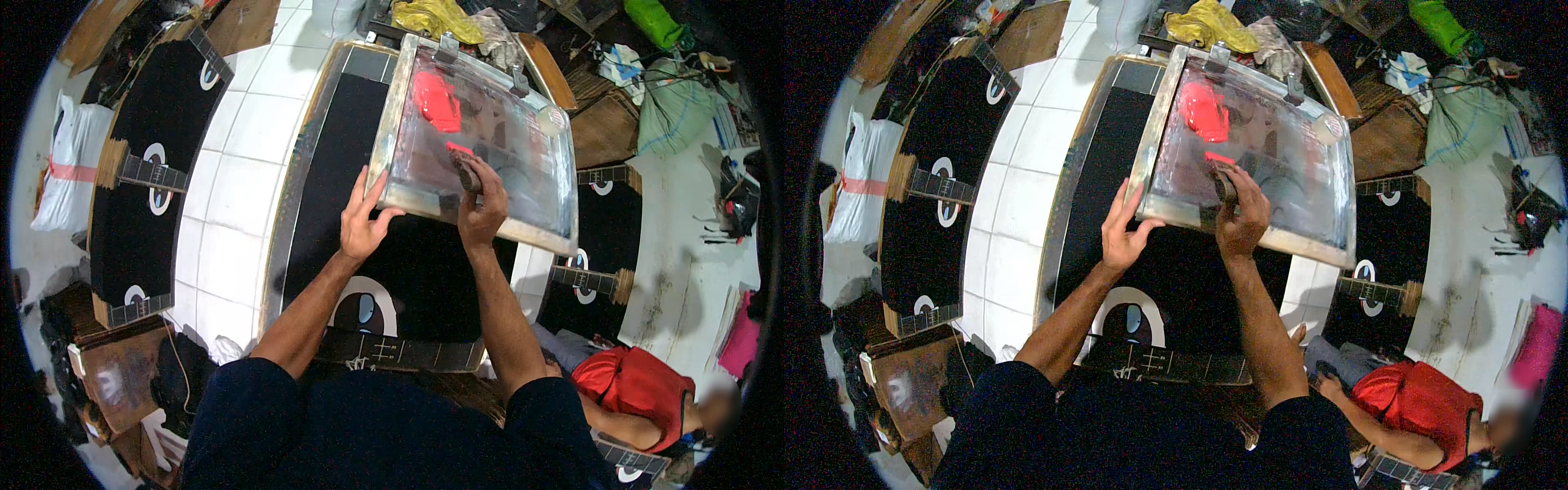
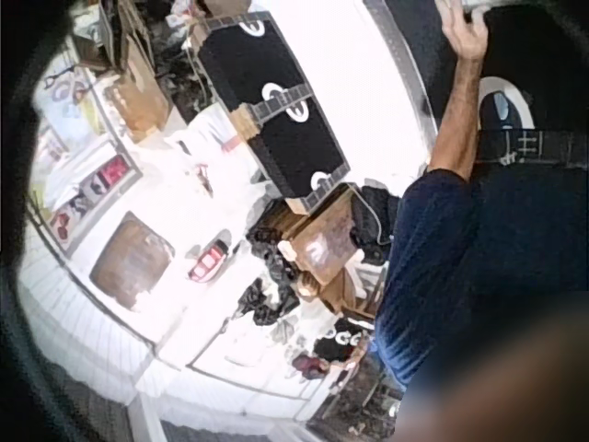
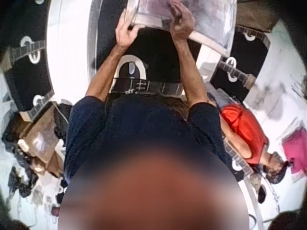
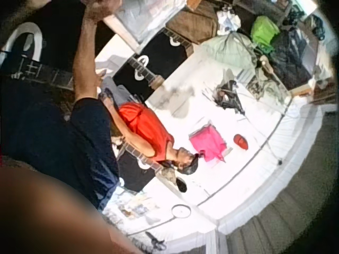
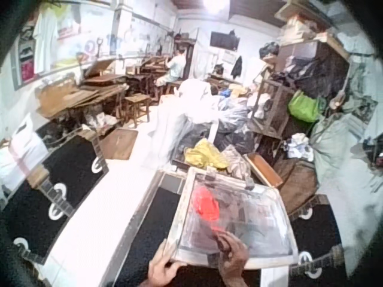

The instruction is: The person uses a squeegee to apply red ink through a screen printing frame onto a black t-shirt. They repeatedly lift the frame to check the print and reposition the frame for additional passes.

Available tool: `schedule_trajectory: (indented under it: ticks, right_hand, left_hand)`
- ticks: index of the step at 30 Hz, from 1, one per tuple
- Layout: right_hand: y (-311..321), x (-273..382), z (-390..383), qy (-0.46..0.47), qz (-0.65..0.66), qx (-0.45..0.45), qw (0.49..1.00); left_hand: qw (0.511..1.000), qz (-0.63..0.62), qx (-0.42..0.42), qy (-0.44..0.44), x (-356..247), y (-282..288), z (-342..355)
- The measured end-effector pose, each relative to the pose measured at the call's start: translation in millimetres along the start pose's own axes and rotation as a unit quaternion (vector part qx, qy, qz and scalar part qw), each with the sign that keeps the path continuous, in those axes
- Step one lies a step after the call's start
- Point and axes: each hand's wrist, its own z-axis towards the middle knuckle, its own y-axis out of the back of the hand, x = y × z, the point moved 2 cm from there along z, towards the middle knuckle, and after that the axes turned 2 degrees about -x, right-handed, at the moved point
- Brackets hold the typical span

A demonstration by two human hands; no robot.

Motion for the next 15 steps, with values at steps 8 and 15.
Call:
schedule_trajectory:
  ticks: [8,15]
  right_hand:
    - [64,35,183,0.048,-0.008,-0.175,0.983]
    - [87,40,268,0.018,-0.141,-0.142,0.980]
  left_hand:
    - [0.983,-0.141,-0.023,0.113,-35,37,121]
    - [0.858,0.289,0.088,0.415,225,196,-119]
